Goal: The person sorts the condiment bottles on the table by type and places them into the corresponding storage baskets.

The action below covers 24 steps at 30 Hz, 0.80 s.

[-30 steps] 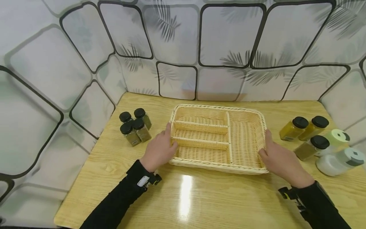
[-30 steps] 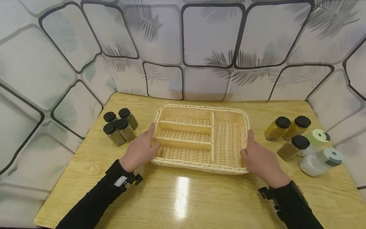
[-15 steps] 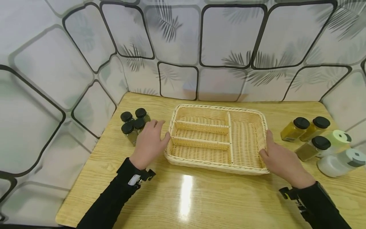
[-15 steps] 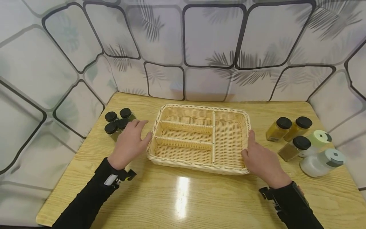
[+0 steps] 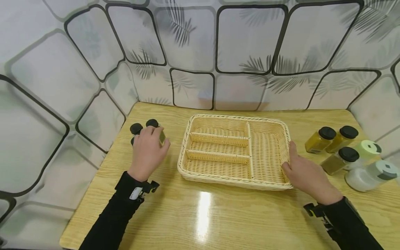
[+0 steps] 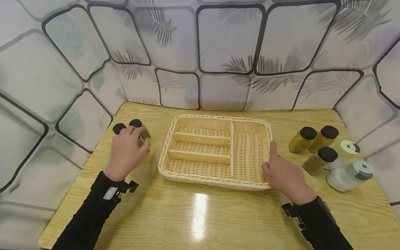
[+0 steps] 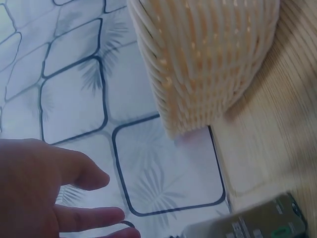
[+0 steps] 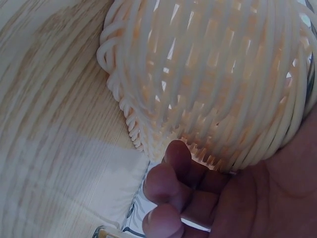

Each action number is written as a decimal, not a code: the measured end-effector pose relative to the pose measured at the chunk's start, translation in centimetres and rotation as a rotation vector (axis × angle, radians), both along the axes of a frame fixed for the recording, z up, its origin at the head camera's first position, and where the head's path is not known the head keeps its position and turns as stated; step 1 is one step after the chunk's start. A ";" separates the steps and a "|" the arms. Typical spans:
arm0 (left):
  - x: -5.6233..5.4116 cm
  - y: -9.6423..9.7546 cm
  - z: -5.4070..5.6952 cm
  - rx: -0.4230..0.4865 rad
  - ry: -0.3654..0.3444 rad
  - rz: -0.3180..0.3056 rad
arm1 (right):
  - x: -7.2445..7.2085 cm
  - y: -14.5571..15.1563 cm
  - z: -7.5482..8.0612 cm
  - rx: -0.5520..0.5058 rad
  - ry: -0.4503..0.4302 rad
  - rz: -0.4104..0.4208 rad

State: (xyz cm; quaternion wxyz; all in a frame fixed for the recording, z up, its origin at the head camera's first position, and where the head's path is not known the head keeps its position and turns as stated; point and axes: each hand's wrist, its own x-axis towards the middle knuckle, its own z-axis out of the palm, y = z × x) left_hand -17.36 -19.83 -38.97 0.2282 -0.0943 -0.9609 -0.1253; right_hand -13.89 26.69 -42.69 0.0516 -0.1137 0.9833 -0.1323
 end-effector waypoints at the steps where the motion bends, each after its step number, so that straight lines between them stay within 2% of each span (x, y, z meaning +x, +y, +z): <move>1: -0.1 -0.2 -0.1 -0.005 0.000 0.009 | 0.0 0.0 0.0 -0.001 0.000 0.000; 14: -1.3 -2.6 -1.3 -0.058 0.018 0.096 | -0.1 0.0 -0.1 0.000 -0.013 -0.022; 24: -1.8 -2.9 -1.4 -0.071 -0.031 0.104 | -0.1 0.0 -0.1 0.007 -0.021 -0.030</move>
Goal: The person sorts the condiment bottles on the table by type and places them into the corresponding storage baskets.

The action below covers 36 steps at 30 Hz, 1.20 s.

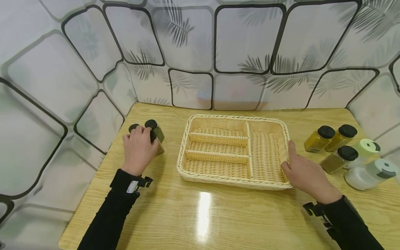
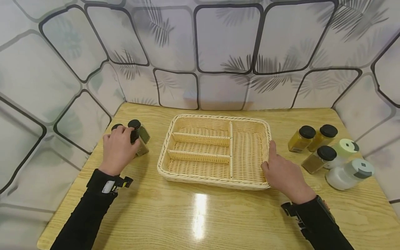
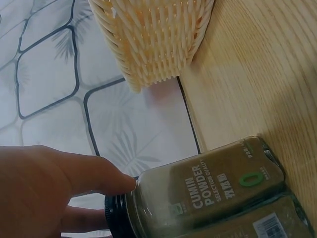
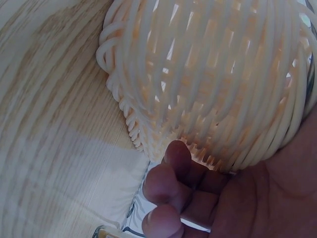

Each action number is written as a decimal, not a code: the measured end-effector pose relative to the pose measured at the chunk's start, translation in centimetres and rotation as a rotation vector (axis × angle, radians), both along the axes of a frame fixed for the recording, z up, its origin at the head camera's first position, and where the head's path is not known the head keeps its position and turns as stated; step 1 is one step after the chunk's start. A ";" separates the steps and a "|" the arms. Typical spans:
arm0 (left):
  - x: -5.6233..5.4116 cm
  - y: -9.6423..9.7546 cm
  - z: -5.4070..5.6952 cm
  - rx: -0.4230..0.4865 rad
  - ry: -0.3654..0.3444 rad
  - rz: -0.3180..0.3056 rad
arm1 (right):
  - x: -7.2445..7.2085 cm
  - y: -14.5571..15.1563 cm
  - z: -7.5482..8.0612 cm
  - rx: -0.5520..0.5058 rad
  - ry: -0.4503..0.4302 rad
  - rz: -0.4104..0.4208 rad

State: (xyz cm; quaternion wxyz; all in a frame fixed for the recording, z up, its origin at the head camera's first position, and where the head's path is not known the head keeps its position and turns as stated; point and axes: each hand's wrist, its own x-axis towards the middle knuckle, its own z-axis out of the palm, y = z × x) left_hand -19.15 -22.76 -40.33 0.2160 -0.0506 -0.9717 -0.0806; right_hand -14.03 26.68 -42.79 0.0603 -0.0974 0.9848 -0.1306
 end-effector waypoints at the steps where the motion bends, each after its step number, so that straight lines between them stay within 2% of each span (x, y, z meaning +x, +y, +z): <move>1: 0.0 0.0 0.0 0.002 -0.001 -0.006 | 0.0 0.0 0.0 -0.002 0.003 0.002; 9: -0.1 -0.1 0.0 0.027 0.017 -0.076 | 0.0 0.0 0.0 0.002 -0.004 -0.003; 16: -0.4 0.2 0.0 0.009 0.098 -0.159 | 0.0 -0.1 0.0 0.003 -0.001 -0.012; 21: -0.4 0.6 0.2 0.048 0.095 -0.166 | 0.0 -0.1 0.0 0.004 -0.001 -0.009; 27: -0.1 1.2 1.1 0.088 0.100 -0.182 | 0.0 -0.1 -0.1 0.005 0.000 -0.011; 36: -0.3 2.4 3.3 0.139 0.094 -0.213 | 0.0 0.0 -0.2 0.002 -0.002 -0.011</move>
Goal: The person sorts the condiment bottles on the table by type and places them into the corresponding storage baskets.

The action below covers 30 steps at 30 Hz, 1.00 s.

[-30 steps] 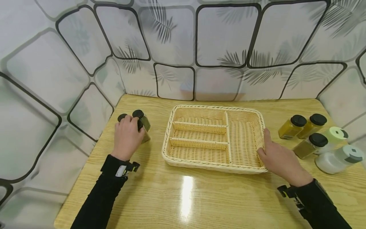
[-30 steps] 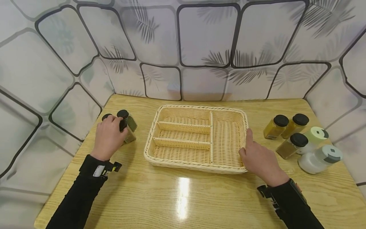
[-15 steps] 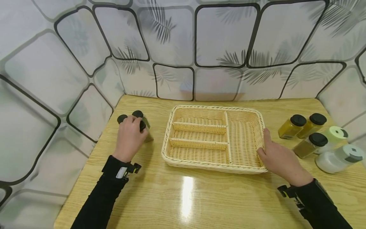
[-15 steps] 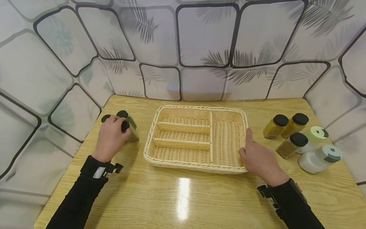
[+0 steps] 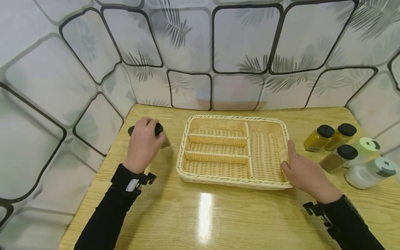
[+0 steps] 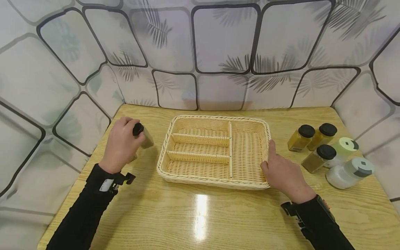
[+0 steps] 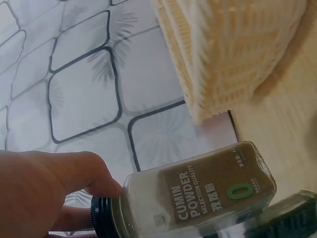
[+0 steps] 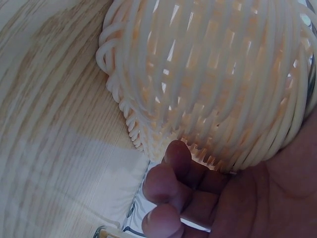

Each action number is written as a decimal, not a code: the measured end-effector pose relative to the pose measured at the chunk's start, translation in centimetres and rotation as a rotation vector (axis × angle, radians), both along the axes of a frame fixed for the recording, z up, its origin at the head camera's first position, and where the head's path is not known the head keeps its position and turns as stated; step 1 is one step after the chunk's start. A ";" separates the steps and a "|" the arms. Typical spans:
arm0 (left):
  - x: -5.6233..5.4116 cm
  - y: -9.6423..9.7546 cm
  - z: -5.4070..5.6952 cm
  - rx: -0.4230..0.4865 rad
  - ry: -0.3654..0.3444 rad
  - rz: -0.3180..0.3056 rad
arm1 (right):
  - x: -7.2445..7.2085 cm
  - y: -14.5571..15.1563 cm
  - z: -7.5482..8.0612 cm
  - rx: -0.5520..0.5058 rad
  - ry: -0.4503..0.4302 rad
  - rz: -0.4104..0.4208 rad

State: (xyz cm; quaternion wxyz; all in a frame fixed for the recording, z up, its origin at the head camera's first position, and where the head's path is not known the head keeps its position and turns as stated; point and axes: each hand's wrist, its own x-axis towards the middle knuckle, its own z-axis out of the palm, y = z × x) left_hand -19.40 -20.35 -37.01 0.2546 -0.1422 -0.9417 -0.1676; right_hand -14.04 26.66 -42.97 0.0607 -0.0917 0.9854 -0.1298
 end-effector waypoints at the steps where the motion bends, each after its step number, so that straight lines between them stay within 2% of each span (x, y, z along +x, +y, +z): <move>1: -0.1 0.2 0.3 0.005 0.002 -0.007 | 0.0 0.0 0.0 -0.001 -0.001 -0.001; 8: -1.0 1.7 2.4 0.017 0.027 -0.061 | 0.0 -0.1 0.0 0.001 0.015 0.002; 15: -2.1 3.5 3.9 0.003 0.037 -0.112 | 0.0 -0.1 0.1 -0.003 0.011 0.002; 23: -3.0 6.0 5.0 -0.015 -0.019 -0.147 | 0.0 0.0 0.0 -0.014 -0.007 0.010; 30: -3.9 8.6 5.7 -0.053 -0.056 -0.224 | 0.0 0.0 0.1 -0.013 -0.018 0.006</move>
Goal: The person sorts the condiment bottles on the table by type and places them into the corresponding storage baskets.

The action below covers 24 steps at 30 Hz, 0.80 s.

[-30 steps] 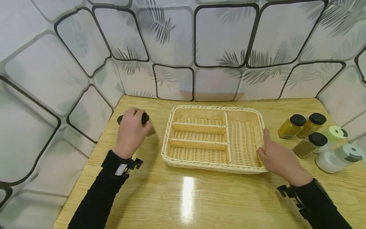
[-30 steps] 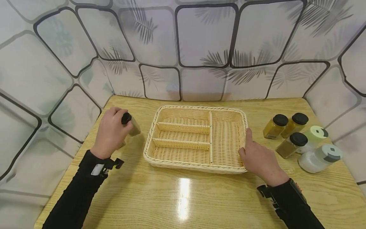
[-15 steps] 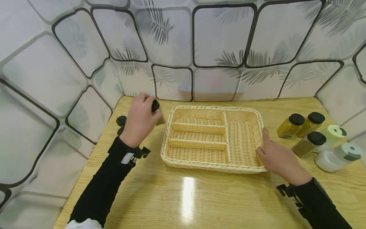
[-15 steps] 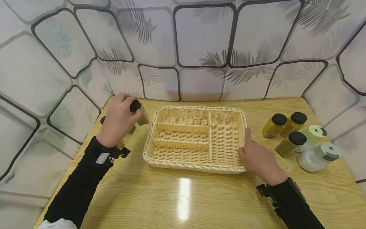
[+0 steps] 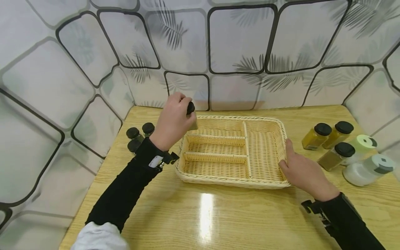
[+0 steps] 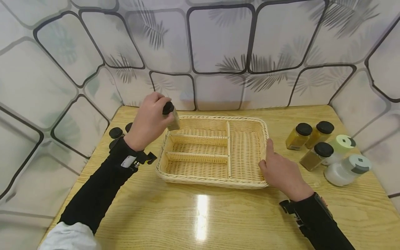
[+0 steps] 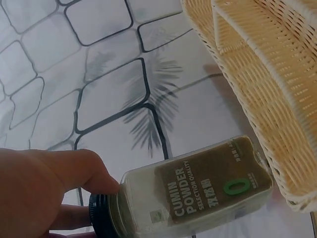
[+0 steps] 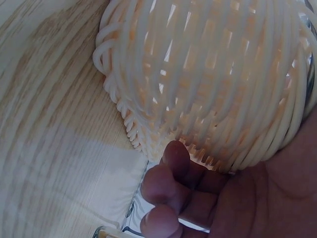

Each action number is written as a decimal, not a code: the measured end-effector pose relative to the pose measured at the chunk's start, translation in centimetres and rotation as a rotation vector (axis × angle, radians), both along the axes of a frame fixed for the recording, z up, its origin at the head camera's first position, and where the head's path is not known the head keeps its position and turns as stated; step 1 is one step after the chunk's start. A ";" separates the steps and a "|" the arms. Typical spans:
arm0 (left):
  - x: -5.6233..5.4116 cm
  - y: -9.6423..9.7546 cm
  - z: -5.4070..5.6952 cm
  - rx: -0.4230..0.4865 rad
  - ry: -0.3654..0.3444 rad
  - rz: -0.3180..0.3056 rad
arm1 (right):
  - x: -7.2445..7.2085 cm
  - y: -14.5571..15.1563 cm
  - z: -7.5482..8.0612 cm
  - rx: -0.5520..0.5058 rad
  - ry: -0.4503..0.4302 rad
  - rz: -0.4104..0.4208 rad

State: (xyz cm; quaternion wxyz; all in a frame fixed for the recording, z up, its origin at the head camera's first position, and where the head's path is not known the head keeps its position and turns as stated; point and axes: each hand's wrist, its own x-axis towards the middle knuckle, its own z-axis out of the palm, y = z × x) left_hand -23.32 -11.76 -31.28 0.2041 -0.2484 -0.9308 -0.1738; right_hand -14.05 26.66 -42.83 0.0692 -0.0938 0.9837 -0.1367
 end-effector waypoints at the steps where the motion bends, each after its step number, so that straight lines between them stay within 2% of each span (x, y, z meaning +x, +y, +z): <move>1: -0.2 0.4 0.1 -0.002 -0.009 -0.012 | 0.0 0.0 0.0 0.002 0.000 -0.001; 7: -1.4 2.8 0.5 -0.019 -0.071 -0.077 | 0.0 -0.1 0.1 0.006 0.013 -0.007; 13: -2.1 4.9 0.3 -0.049 -0.084 -0.136 | 0.0 0.0 0.0 0.010 0.021 -0.007; 24: -3.1 7.8 -0.8 -0.154 -0.141 -0.157 | 0.1 0.0 0.0 0.006 0.021 -0.005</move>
